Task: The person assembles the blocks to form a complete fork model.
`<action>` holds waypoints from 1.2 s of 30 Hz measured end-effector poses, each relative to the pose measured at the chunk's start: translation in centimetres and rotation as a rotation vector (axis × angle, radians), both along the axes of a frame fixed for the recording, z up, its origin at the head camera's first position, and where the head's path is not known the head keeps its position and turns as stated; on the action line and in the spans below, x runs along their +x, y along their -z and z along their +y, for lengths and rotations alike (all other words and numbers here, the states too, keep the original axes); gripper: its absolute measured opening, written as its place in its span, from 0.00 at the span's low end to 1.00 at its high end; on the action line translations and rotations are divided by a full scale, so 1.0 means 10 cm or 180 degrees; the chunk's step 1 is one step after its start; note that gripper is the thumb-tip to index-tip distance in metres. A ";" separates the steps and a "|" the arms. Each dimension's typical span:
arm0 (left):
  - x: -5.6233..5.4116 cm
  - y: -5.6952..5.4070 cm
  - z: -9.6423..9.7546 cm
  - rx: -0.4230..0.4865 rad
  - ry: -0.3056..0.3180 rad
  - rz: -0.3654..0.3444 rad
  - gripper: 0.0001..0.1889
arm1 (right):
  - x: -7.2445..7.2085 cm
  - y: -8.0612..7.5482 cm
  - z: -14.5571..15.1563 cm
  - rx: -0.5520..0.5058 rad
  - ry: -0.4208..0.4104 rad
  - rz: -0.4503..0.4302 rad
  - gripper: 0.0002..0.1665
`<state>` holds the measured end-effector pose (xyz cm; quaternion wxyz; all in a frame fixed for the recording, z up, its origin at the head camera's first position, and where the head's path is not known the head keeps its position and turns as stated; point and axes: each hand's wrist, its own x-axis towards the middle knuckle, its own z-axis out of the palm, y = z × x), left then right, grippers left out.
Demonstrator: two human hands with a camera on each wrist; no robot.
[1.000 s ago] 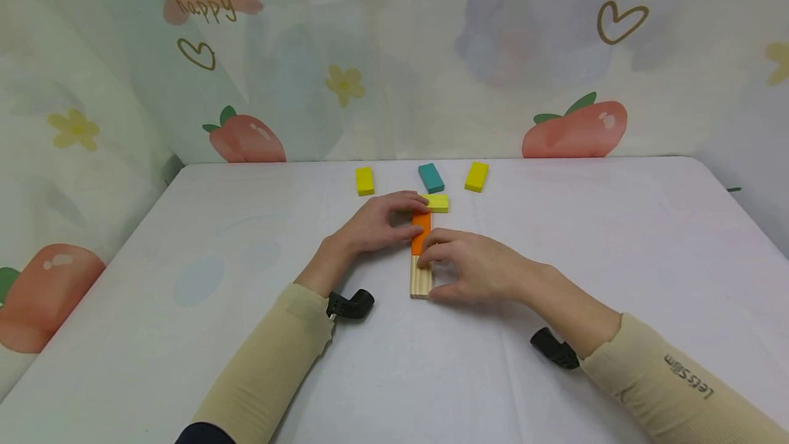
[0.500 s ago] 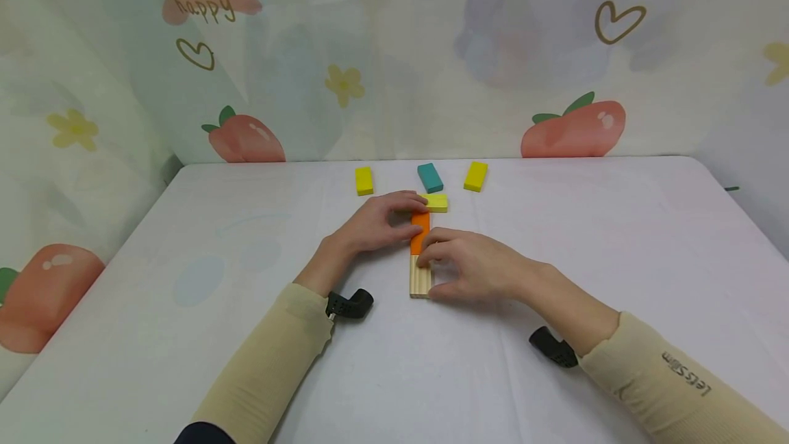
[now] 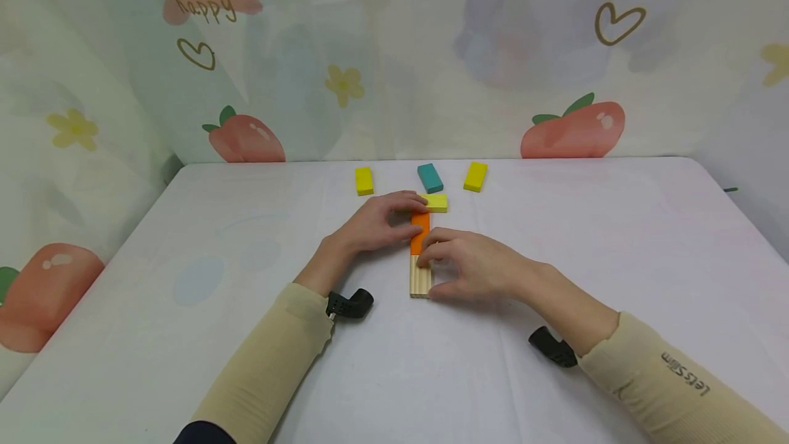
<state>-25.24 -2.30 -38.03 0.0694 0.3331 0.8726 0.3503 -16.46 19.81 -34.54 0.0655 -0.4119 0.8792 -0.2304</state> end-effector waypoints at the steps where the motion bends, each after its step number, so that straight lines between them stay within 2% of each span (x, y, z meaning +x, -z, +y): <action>1: 0.00 0.00 0.00 -0.0008 0.0003 0.0005 0.18 | 0.00 0.00 0.00 0.0002 0.0004 -0.0007 0.18; 17: 0.02 -0.02 0.01 -0.0095 0.0043 0.0096 0.18 | 0.00 0.01 0.02 -0.0039 0.0011 -0.0043 0.18; 23: 0.03 -0.02 0.01 -0.0052 0.0034 0.0124 0.18 | 0.00 0.00 0.04 -0.0154 0.0048 -0.0048 0.19; 36: 0.07 -0.05 0.01 -0.0081 -0.0008 0.0210 0.19 | -0.08 -0.05 0.09 -0.0406 0.0363 -0.0130 0.20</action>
